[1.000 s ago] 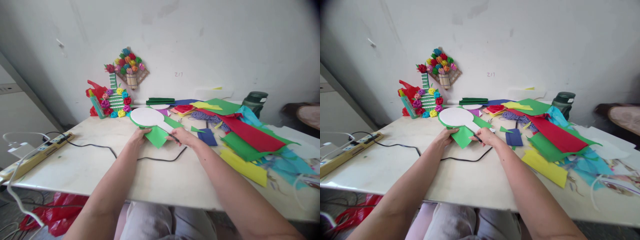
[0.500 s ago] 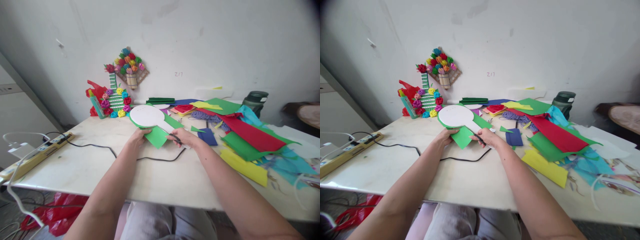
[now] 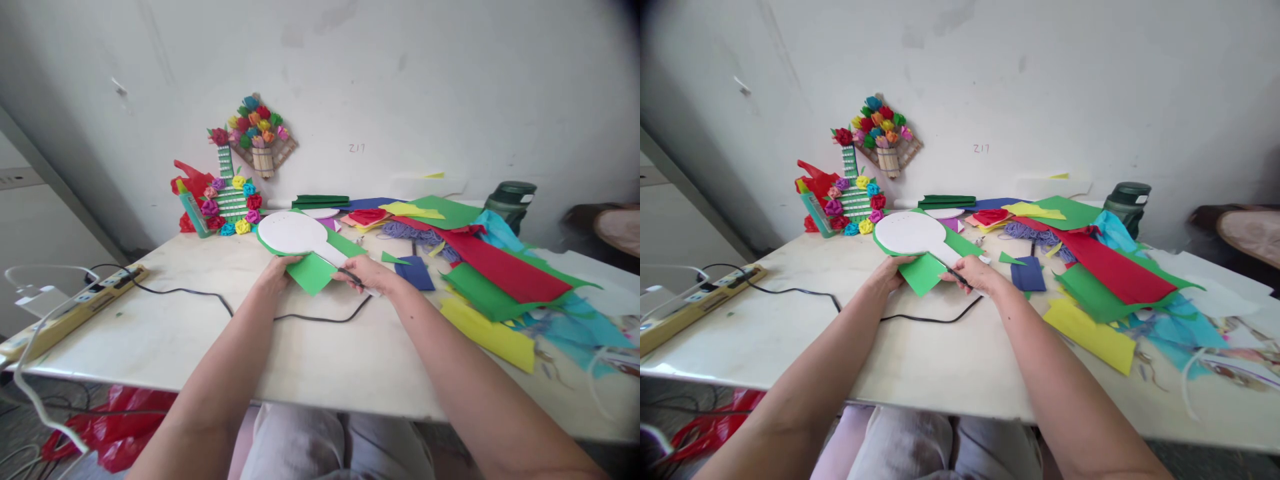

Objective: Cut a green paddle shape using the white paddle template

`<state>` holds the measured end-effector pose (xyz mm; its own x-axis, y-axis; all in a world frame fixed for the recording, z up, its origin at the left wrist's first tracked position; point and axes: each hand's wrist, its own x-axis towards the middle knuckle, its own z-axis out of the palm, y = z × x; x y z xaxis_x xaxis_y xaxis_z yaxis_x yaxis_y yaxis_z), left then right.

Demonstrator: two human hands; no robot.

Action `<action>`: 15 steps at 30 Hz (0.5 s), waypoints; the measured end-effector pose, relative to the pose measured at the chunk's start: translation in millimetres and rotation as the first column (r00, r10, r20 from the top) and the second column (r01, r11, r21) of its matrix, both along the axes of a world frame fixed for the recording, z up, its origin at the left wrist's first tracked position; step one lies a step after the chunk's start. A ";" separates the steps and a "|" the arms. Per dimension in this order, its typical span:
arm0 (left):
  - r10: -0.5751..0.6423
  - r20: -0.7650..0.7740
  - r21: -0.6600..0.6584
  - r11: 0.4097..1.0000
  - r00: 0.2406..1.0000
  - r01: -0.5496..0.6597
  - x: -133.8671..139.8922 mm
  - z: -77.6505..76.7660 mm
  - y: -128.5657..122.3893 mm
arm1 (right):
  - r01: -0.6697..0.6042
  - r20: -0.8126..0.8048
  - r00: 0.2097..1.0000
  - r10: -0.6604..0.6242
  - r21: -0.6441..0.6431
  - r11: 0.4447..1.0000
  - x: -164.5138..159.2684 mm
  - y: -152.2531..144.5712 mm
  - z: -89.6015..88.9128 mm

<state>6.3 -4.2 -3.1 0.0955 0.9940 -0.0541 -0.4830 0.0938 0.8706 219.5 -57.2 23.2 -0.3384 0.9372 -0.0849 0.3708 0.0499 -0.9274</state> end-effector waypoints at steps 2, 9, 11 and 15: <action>0.017 0.014 -0.016 1.000 1.000 -0.016 0.9 0.4 0.4 | -0.003 0.007 1.000 0.003 0.015 1.000 0.1 1.8 -1.8; 0.096 0.035 -0.061 0.994 0.995 -0.093 2.7 0.1 0.6 | -0.015 -0.008 1.000 0.015 0.015 1.000 0.6 2.5 -3.6; 0.097 0.024 -0.027 0.995 0.995 -0.096 3.0 -1.1 1.1 | -0.021 -0.010 1.000 0.021 0.001 1.000 1.0 2.0 -3.2; 0.090 0.017 0.040 0.995 0.996 -0.091 3.5 -3.9 2.8 | -0.042 0.004 0.999 0.042 -0.015 0.999 3.0 1.9 -2.8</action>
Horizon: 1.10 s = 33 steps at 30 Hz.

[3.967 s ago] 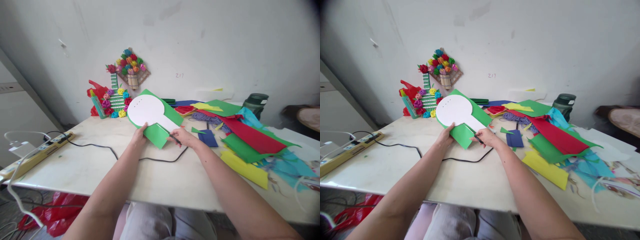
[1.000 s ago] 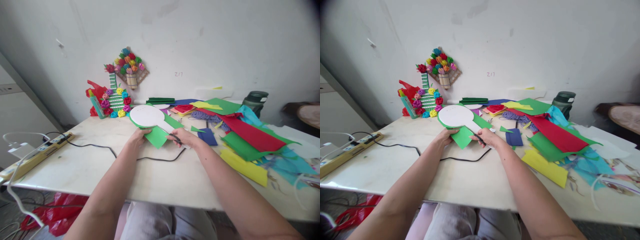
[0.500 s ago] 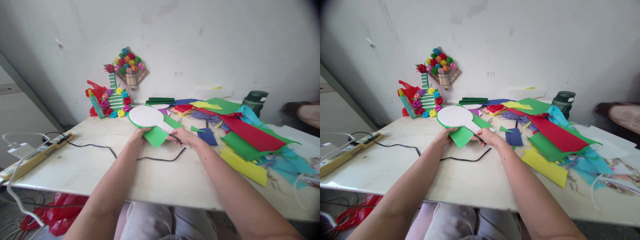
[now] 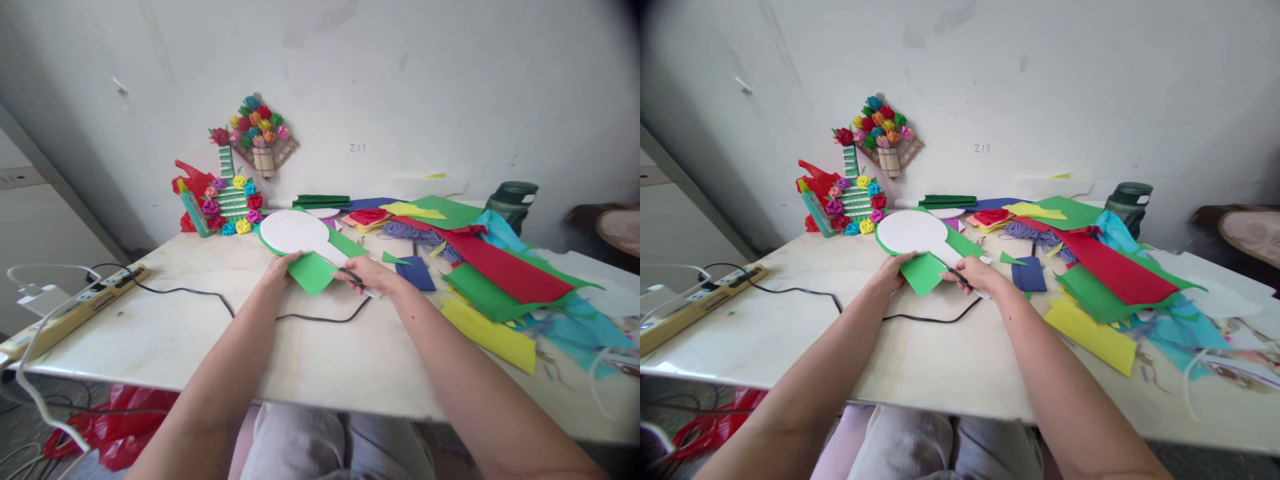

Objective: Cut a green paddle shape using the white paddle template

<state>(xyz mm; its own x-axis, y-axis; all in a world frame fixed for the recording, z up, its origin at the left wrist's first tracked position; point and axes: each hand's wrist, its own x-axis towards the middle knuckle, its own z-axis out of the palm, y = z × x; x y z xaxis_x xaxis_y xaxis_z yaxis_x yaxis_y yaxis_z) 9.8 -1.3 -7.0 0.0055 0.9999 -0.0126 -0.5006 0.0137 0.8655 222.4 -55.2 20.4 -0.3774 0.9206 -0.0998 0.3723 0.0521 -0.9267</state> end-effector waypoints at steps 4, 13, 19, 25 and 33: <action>-0.011 -0.023 0.014 1.000 1.000 0.012 -0.9 -3.0 1.9 | -0.005 0.026 1.000 0.006 -0.008 1.000 0.7 -1.0 1.7; 0.003 0.010 0.043 0.999 1.000 -0.003 -1.2 -5.0 2.4 | 0.004 -0.017 1.000 -0.005 -0.083 0.997 -0.1 -5.3 7.8; -0.002 -0.001 0.073 0.997 1.000 0.002 -1.6 -6.4 3.7 | 0.002 -0.010 1.000 -0.002 -0.057 0.998 2.2 -1.4 3.3; 0.003 0.003 0.094 0.996 1.000 -0.003 -3.2 -8.9 5.5 | 0.011 0.005 1.000 -0.011 -0.044 0.999 0.5 -2.4 4.9; 0.024 -0.023 0.096 0.995 0.999 -0.022 -4.1 -12.1 8.6 | 0.067 0.074 0.995 -0.069 0.022 0.997 -8.6 -9.1 14.6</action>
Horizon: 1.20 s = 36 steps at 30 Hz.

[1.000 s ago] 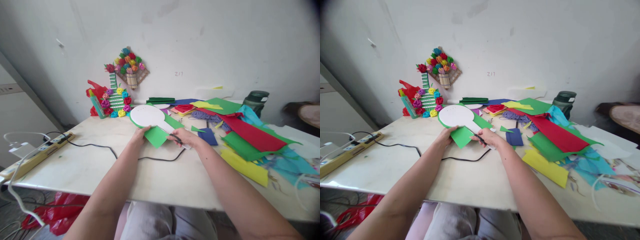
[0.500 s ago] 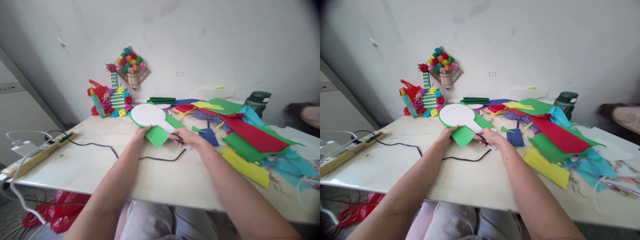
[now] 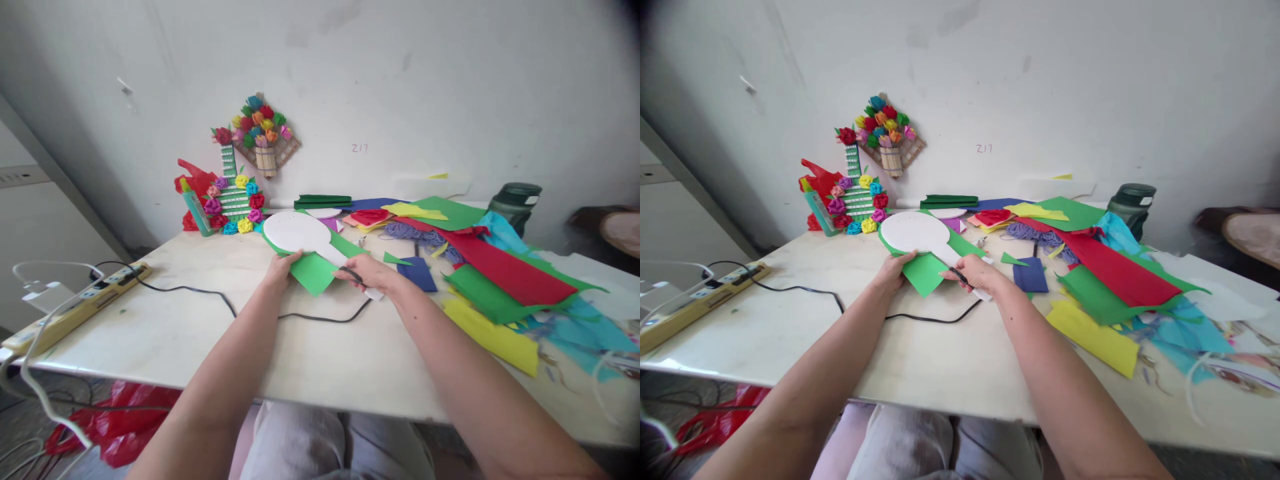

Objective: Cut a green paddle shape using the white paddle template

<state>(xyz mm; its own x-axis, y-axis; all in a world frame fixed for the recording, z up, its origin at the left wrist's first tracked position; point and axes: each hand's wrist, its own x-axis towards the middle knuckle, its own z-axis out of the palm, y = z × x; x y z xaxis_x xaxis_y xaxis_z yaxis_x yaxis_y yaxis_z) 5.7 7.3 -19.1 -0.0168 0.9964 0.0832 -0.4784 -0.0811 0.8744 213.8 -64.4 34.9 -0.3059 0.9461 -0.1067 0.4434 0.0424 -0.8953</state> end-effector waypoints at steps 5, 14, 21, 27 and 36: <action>0.024 -0.008 -0.002 1.000 1.000 -0.024 -0.3 0.1 1.8 | -0.008 -0.008 1.000 0.008 -0.002 1.000 -2.0 1.0 -3.0; 0.012 -0.033 -0.008 1.000 0.999 -0.012 0.7 4.0 -0.4 | -0.036 -0.022 0.999 0.035 -0.036 0.999 -0.1 4.2 -9.2; 0.013 -0.045 -0.016 1.000 0.999 -0.014 1.6 5.2 -3.9 | -0.027 0.035 0.999 0.028 -0.016 1.000 -0.6 5.5 -9.6; 0.080 -0.075 -0.044 0.996 0.994 -0.084 2.7 1.6 -1.0 | -0.020 0.097 0.995 0.018 0.018 1.000 -2.8 3.9 -6.6; 0.111 -0.039 -0.033 0.993 0.993 -0.113 3.0 1.8 -1.4 | -0.055 0.221 0.975 0.032 0.097 0.994 -0.8 14.6 -17.2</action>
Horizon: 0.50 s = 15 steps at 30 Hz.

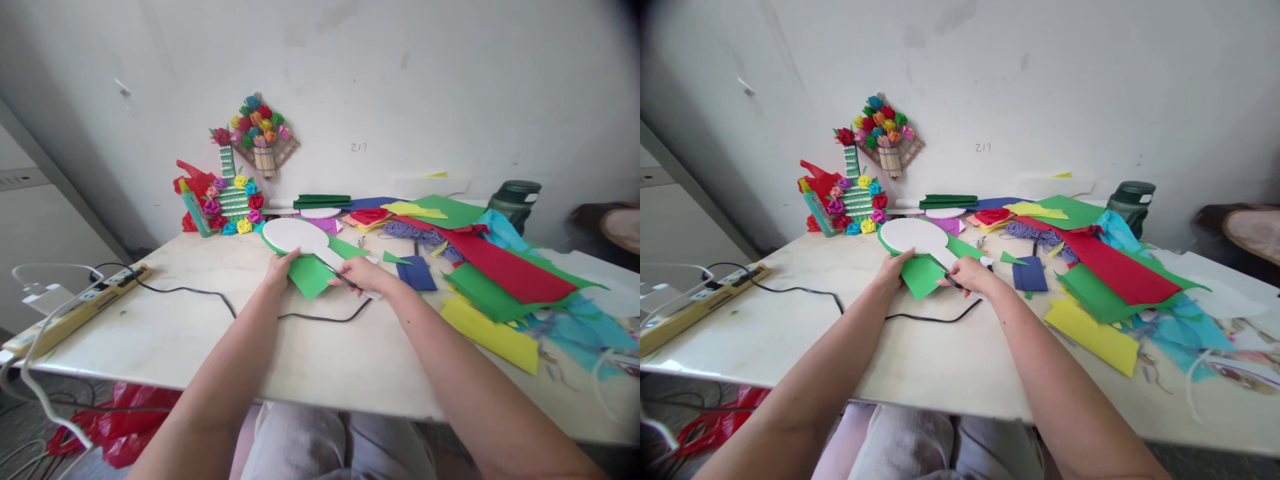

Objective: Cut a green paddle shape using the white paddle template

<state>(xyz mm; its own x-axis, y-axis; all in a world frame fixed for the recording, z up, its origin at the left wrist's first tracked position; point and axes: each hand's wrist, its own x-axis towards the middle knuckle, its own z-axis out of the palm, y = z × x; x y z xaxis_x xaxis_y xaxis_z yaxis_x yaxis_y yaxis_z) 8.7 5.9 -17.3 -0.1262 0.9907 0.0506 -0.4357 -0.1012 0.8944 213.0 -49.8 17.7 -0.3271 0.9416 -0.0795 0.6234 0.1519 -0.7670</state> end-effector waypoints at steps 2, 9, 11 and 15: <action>0.011 -0.006 0.006 1.000 1.000 -0.011 0.1 0.7 -0.8 | -0.018 0.032 0.999 0.017 0.019 1.000 0.8 3.6 -3.2; 0.005 -0.017 0.029 1.000 1.000 -0.004 0.7 -0.6 -0.3 | -0.016 0.101 0.995 0.009 0.070 0.997 0.3 7.5 -6.1; 0.022 -0.020 0.021 1.000 1.000 -0.021 0.4 -2.0 1.1 | -0.013 0.142 0.990 0.002 0.082 0.997 -1.4 5.7 -3.3; 0.015 -0.024 0.022 1.000 1.000 -0.015 -0.2 -3.8 3.3 | 0.000 0.246 0.969 -0.022 0.089 0.996 -6.5 -1.8 7.7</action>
<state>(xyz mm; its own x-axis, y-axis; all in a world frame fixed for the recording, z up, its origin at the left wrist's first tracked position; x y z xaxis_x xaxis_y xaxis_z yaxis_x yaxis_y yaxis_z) 8.5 9.2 -21.1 -0.1394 0.9873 0.0757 -0.4123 -0.1273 0.9021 206.6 -51.6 25.4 -0.2970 0.9520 -0.0736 0.7933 0.2032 -0.5739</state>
